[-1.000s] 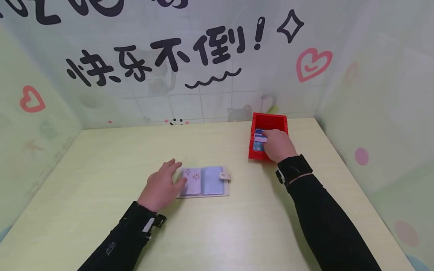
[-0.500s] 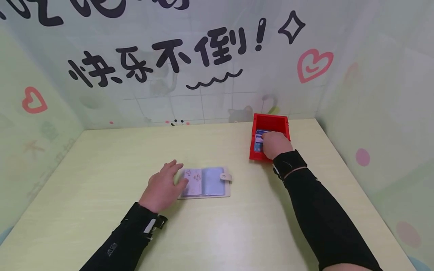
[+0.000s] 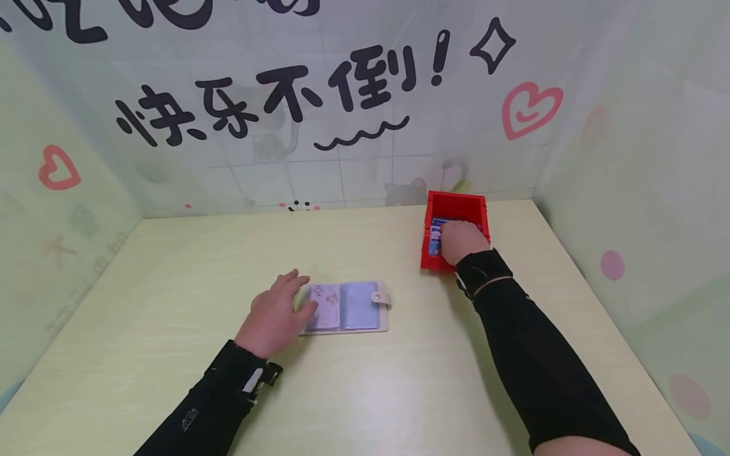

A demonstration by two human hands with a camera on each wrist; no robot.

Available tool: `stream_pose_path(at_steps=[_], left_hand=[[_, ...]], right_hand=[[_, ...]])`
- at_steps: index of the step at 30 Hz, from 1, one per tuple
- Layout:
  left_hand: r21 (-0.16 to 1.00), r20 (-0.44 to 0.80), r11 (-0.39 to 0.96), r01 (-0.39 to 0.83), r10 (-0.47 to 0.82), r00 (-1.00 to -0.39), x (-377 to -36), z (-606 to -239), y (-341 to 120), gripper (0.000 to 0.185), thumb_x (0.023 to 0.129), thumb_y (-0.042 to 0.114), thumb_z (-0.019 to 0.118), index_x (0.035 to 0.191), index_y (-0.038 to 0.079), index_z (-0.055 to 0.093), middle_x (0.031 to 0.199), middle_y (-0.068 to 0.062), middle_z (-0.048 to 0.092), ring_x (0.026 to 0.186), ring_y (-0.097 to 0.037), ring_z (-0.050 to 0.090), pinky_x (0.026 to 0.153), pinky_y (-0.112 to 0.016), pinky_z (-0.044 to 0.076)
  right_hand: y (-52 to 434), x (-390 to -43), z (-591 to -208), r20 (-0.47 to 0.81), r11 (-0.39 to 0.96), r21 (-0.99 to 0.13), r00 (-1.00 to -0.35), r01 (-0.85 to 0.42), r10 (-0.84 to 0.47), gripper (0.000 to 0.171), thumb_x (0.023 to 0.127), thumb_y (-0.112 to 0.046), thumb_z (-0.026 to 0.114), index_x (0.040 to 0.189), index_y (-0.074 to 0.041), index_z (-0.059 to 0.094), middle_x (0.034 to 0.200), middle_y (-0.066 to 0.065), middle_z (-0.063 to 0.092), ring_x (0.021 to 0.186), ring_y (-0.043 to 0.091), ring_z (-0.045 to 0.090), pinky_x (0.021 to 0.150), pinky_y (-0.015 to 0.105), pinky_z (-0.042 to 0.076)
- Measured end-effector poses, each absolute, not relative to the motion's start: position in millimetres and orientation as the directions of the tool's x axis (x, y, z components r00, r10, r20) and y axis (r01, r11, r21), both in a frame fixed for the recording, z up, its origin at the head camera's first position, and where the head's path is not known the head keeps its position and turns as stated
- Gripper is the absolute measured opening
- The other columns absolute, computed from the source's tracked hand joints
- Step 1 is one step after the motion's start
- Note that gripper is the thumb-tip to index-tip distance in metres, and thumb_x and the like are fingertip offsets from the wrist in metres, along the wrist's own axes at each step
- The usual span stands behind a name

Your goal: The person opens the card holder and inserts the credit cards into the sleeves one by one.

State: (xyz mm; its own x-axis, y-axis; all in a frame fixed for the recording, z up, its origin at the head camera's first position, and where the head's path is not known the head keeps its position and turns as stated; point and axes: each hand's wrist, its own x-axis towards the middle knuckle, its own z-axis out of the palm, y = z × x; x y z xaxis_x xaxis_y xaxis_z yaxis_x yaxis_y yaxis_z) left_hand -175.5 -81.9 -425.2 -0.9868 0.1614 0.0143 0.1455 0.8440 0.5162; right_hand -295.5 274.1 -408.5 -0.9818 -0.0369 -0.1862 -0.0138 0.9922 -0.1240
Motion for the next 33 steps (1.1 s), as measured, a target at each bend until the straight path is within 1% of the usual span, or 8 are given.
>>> stream_pose_path(at_steps=[2, 5, 8, 18, 25, 33], left_hand=[[0.516, 0.013, 0.845, 0.143, 0.159, -0.987, -175.7, -425.5, -81.7, 0.055, 0.103, 0.034, 0.064, 0.151, 0.008, 0.056, 0.166, -0.018, 0.042, 0.157, -0.048, 0.031, 0.122, -0.07, 0.028], [0.518, 0.007, 0.844, 0.137, 0.157, -0.988, -175.9, -425.8, -81.5, 0.055, 0.103, 0.034, 0.064, 0.151, 0.008, 0.056, 0.166, -0.018, 0.042, 0.157, -0.048, 0.031, 0.122, -0.07, 0.028], [0.516, 0.005, 0.846, 0.137, 0.157, -0.988, -175.9, -425.6, -81.4, 0.055, 0.103, 0.034, 0.064, 0.151, 0.008, 0.056, 0.166, -0.018, 0.042, 0.157, -0.048, 0.031, 0.122, -0.07, 0.028], [0.512, 0.002, 0.848, 0.137, 0.158, -0.987, -175.2, -425.9, -81.2, 0.055, 0.103, 0.034, 0.064, 0.15, 0.008, 0.057, 0.165, -0.018, 0.043, 0.157, -0.047, 0.031, 0.122, -0.07, 0.028], [0.517, 0.0, 0.846, 0.133, 0.155, -0.988, -175.4, -427.4, -81.7, 0.054, 0.103, 0.034, 0.064, 0.15, 0.008, 0.057, 0.166, -0.017, 0.043, 0.157, -0.046, 0.031, 0.123, -0.069, 0.026], [0.517, -0.001, 0.846, 0.13, 0.153, -0.988, -175.3, -427.8, -81.7, 0.054, 0.103, 0.034, 0.064, 0.15, 0.008, 0.057, 0.166, -0.017, 0.043, 0.158, -0.046, 0.03, 0.123, -0.07, 0.025]], right_hand=[[274.0, -297.2, -409.2, -0.185, 0.994, -0.111, -0.982, -0.019, -0.039, 0.052, 0.084, -0.004, 0.083, 0.133, 0.001, 0.067, 0.114, 0.019, 0.073, 0.101, 0.036, 0.064, 0.11, 0.058, 0.052], [274.1, -300.4, -411.1, -0.185, 0.996, -0.088, -0.982, -0.028, -0.044, 0.042, 0.084, -0.004, 0.082, 0.124, 0.002, 0.07, 0.107, 0.018, 0.073, 0.095, 0.035, 0.064, 0.108, 0.056, 0.054], [275.1, -303.9, -414.7, -0.178, 0.997, -0.073, -0.983, -0.028, -0.04, 0.036, 0.085, -0.004, 0.082, 0.118, 0.003, 0.07, 0.104, 0.018, 0.073, 0.092, 0.035, 0.063, 0.107, 0.056, 0.054], [273.5, -302.0, -415.0, -0.161, 0.997, -0.071, -0.986, -0.023, -0.034, 0.032, 0.084, -0.003, 0.081, 0.113, 0.005, 0.07, 0.103, 0.019, 0.073, 0.091, 0.035, 0.063, 0.107, 0.056, 0.054], [271.1, -298.9, -412.0, -0.164, 0.996, -0.083, -0.986, -0.021, -0.034, 0.032, 0.084, -0.003, 0.081, 0.113, 0.005, 0.069, 0.105, 0.021, 0.074, 0.093, 0.035, 0.064, 0.109, 0.057, 0.053], [269.6, -297.5, -411.1, -0.162, 0.996, -0.092, -0.986, -0.01, -0.025, 0.035, 0.082, -0.001, 0.083, 0.112, 0.005, 0.067, 0.104, 0.02, 0.073, 0.092, 0.035, 0.063, 0.108, 0.056, 0.054]])
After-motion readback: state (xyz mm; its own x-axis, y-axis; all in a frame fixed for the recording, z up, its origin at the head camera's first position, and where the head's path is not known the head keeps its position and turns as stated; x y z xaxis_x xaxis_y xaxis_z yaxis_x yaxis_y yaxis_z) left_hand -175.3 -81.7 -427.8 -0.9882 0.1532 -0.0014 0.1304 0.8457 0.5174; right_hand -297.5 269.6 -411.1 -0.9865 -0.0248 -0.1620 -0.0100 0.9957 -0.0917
